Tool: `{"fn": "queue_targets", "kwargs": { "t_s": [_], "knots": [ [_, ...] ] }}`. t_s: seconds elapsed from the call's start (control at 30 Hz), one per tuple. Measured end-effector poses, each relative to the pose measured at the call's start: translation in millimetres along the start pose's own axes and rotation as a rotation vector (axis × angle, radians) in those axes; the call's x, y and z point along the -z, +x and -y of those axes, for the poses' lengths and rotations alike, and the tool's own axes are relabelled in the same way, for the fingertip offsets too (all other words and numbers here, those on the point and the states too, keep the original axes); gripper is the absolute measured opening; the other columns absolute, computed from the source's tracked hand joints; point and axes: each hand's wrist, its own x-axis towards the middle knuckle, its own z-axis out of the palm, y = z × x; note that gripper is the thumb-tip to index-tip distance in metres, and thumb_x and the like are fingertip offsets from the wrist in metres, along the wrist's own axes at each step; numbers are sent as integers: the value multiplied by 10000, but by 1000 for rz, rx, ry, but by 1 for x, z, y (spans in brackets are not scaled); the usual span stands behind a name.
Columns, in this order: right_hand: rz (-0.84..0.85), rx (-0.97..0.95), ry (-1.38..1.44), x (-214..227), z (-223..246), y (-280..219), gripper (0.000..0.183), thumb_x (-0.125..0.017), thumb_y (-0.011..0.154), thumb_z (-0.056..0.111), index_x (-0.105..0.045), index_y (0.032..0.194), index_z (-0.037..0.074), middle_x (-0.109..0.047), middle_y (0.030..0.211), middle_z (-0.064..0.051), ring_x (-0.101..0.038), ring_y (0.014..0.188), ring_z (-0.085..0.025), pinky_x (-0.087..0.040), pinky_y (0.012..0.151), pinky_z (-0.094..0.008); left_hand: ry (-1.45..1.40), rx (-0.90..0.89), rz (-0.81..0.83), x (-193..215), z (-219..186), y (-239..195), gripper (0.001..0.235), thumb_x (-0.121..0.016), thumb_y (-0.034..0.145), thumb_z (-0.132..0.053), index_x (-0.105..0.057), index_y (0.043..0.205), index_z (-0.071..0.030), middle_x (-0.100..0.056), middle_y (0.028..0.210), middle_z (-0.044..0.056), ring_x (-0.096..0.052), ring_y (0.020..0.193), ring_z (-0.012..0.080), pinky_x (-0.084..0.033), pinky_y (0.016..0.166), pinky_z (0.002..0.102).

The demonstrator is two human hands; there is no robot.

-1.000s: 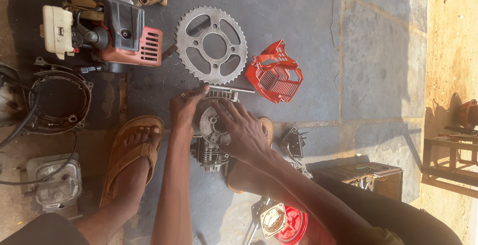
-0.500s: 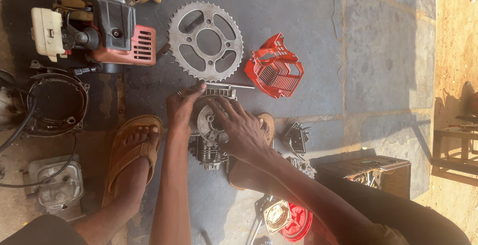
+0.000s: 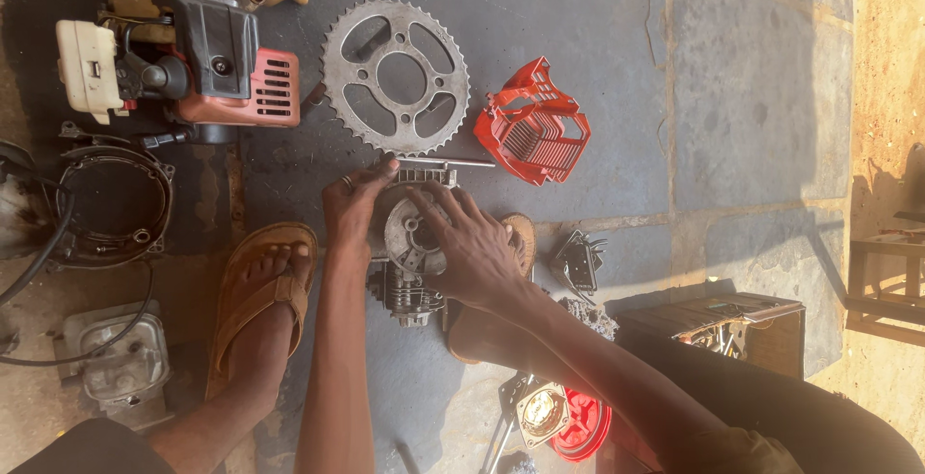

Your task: The person disassembles and reassembles components of a small combustion engine, including placing a fan housing onto the engine block and securing it using a T-handle wrench.

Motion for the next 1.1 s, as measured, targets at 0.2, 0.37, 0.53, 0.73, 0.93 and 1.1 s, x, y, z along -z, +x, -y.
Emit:
{"fn": "queue_targets", "kwargs": {
  "t_s": [0.2,0.37,0.53,0.73,0.93,1.1],
  "knots": [
    [-13,59,29,10,0,-1,1139,-866,485,193,-397,1523,197,-433,1495,-58,-466,1334,-306,-480,1047,-455,28,23,-20,-2,-7,-4,316,-905,733,-318,-786,858,-52,-744,859,55,-659,867,168,-486,826,360],
    [-45,96,-17,17,15,-6,1135,-860,483,191,-399,1520,199,-435,1505,-64,-460,1348,-306,-464,1056,-456,76,110,-36,-2,-17,-9,344,-897,711,-340,-800,891,-64,-781,949,70,-677,939,174,-474,863,371],
    [-16,62,-77,25,25,-5,1137,-852,493,177,-389,1530,215,-434,1507,-61,-460,1332,-296,-472,1025,-452,-23,133,11,0,-20,-15,393,-886,709,-362,-778,913,-45,-778,987,129,-713,986,265,-547,922,434],
    [10,67,-129,21,24,-6,1150,-869,493,197,-370,1529,207,-417,1512,-69,-434,1343,-301,-463,1026,-468,57,118,21,1,-24,-14,410,-885,696,-390,-789,931,-67,-781,1053,116,-675,1118,254,-462,1002,428],
    [26,61,-130,16,25,-8,1156,-863,483,173,-374,1530,216,-412,1520,-62,-430,1353,-293,-453,1061,-457,12,120,33,2,-18,-11,425,-891,689,-395,-776,923,-60,-776,1037,125,-674,1106,273,-477,975,444],
    [-5,103,-90,20,28,-7,1140,-879,489,190,-391,1518,212,-420,1512,-70,-436,1351,-299,-453,1054,-472,-34,110,47,2,-18,-11,403,-892,690,-376,-778,888,-45,-773,969,123,-691,1017,281,-516,921,451]
  ]
}}
